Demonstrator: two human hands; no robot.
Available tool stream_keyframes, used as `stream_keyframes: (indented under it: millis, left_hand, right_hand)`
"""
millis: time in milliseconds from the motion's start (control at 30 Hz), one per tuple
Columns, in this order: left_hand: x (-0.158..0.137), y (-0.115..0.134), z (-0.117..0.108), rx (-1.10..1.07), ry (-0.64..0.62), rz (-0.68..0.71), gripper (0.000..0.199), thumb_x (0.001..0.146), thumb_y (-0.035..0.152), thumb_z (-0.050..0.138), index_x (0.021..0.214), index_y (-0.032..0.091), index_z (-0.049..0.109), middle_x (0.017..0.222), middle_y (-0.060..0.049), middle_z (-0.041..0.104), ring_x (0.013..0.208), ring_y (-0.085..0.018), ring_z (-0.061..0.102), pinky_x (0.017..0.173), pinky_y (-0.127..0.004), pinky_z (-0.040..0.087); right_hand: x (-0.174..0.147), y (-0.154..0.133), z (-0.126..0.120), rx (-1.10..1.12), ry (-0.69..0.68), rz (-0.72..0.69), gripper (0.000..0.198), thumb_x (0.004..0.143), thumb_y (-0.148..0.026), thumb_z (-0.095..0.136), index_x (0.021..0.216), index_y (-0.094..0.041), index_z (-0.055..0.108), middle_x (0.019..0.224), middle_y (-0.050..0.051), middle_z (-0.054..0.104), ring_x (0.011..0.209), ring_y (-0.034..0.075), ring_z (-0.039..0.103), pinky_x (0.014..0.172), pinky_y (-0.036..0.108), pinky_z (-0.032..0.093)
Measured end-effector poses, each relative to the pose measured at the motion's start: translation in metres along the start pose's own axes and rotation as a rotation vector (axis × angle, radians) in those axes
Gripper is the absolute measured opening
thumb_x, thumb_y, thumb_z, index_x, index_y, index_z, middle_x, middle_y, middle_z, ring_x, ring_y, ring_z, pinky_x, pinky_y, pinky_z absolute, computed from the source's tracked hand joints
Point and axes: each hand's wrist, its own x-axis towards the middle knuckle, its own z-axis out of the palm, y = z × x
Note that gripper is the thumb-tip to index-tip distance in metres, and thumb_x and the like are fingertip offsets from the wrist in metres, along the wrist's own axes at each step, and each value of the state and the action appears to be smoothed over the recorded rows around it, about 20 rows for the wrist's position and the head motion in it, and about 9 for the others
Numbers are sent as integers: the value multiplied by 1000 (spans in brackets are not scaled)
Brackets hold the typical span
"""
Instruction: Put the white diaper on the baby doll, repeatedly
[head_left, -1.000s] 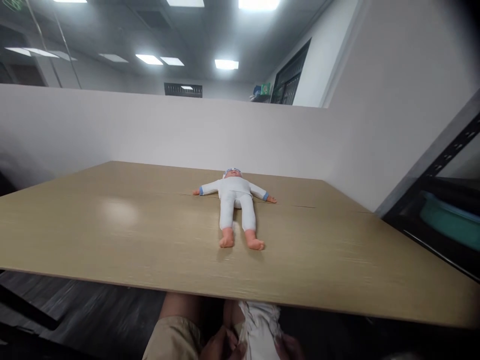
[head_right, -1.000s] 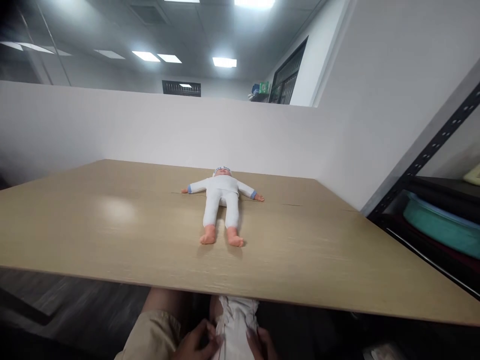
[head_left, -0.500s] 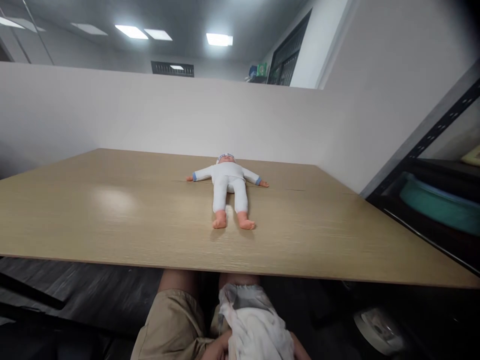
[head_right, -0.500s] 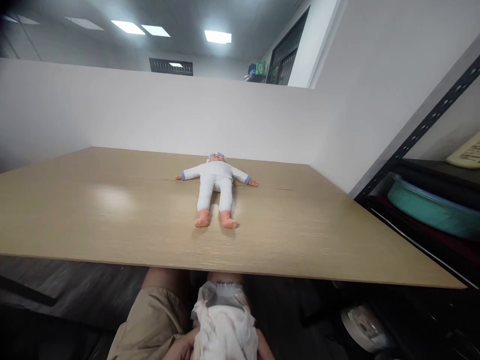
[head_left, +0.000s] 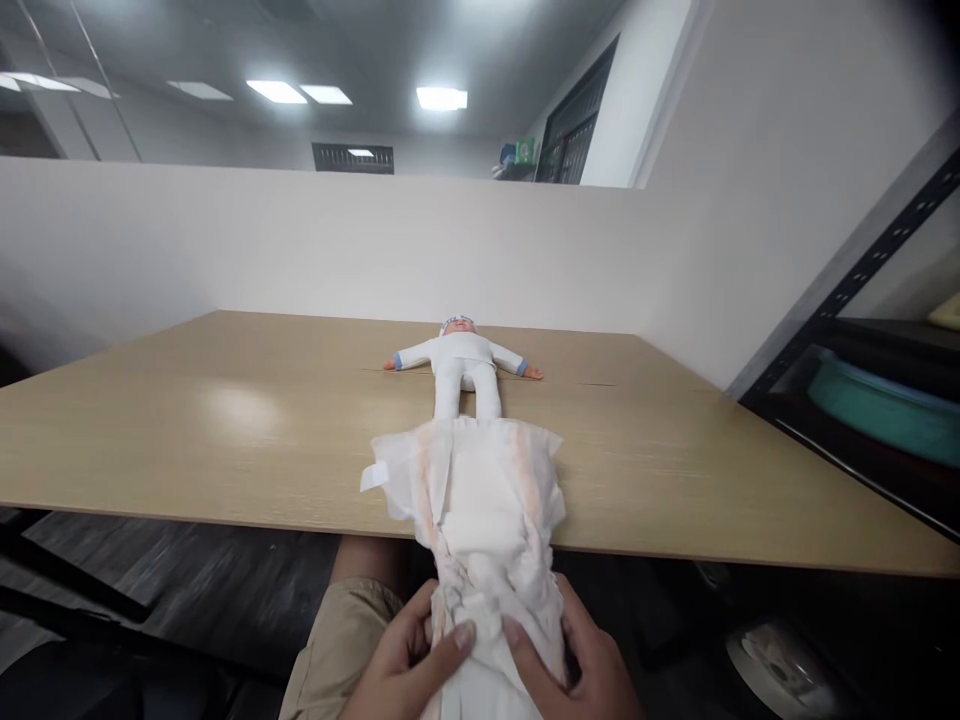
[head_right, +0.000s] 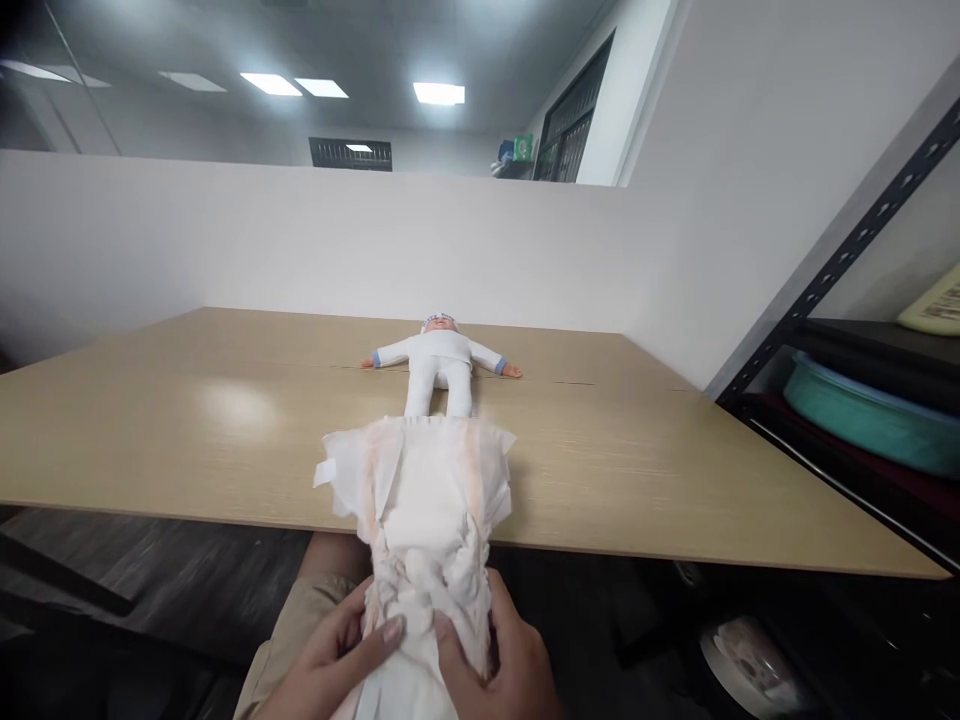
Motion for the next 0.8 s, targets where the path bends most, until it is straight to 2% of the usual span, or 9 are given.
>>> stream_keyframes:
  millis: [167,267,333,400,467,567,667,733,800]
  left_hand:
    - [24,-17,-16,-102,67,-36,63,74,55,97,119,16,79,111,-16,84,117,-37,78,109,-48,58]
    - [25,-25,-24,-99,75,-44,63,75,57,97,119,16,79,111,-16,84,115,-37,78,108,-48,58]
    - [23,-28,-24,-93,73,-38,62,76,58,96,119,16,79,110,-15,84,113,-36,79,105,-46,59]
    - [22,-28,-22,-85,67,-30,61,77,58,95,119,17,79,107,-14,84,108,-34,80,101,-44,60]
    - [21,-28,-20,-61,56,-24,59,79,59,93,118,17,77,104,-13,83,101,-31,80,94,-40,61]
    - [22,-30,-17,3,37,-23,60,82,62,90,118,18,73,100,-11,82,91,-26,78,86,-34,58]
    - [20,-29,-22,162,23,1,57,87,66,83,118,20,68,101,-8,79,94,-24,74,87,-32,56]
    - [15,-25,-29,428,31,79,48,94,61,77,119,21,68,110,-8,77,104,-25,71,93,-33,55]
    - [8,-16,-38,774,58,171,40,97,53,75,121,22,71,114,-9,76,109,-27,70,98,-35,54]
  right_hand:
    - [17,21,19,2,-50,12,57,91,-75,65,109,-22,75,97,11,86,89,30,81,78,33,64]
    - [15,39,16,-96,34,-16,54,93,-73,64,110,-23,74,94,8,83,82,27,78,75,35,62]
    - [16,45,9,-235,176,-117,54,93,-70,67,119,-23,71,100,9,81,84,28,76,79,40,63]
    - [22,41,2,-367,322,-267,56,94,-64,70,132,-23,65,115,12,79,97,31,75,90,49,62]
    - [34,29,0,-452,336,-428,53,99,-56,67,141,-24,60,129,13,75,116,33,71,101,55,59]
    - [62,2,9,-534,92,-597,43,107,-43,59,146,-26,61,148,12,67,141,31,60,116,54,52]
    - [96,-16,25,-639,-194,-601,56,106,-46,61,156,-21,58,166,13,55,158,33,44,131,57,38]
    - [114,-18,36,-702,-319,-542,64,106,-51,61,161,-19,53,172,13,47,163,33,37,136,59,27]
    - [127,-13,43,-731,-374,-483,68,108,-54,56,166,-20,47,176,12,40,165,31,34,137,58,22]
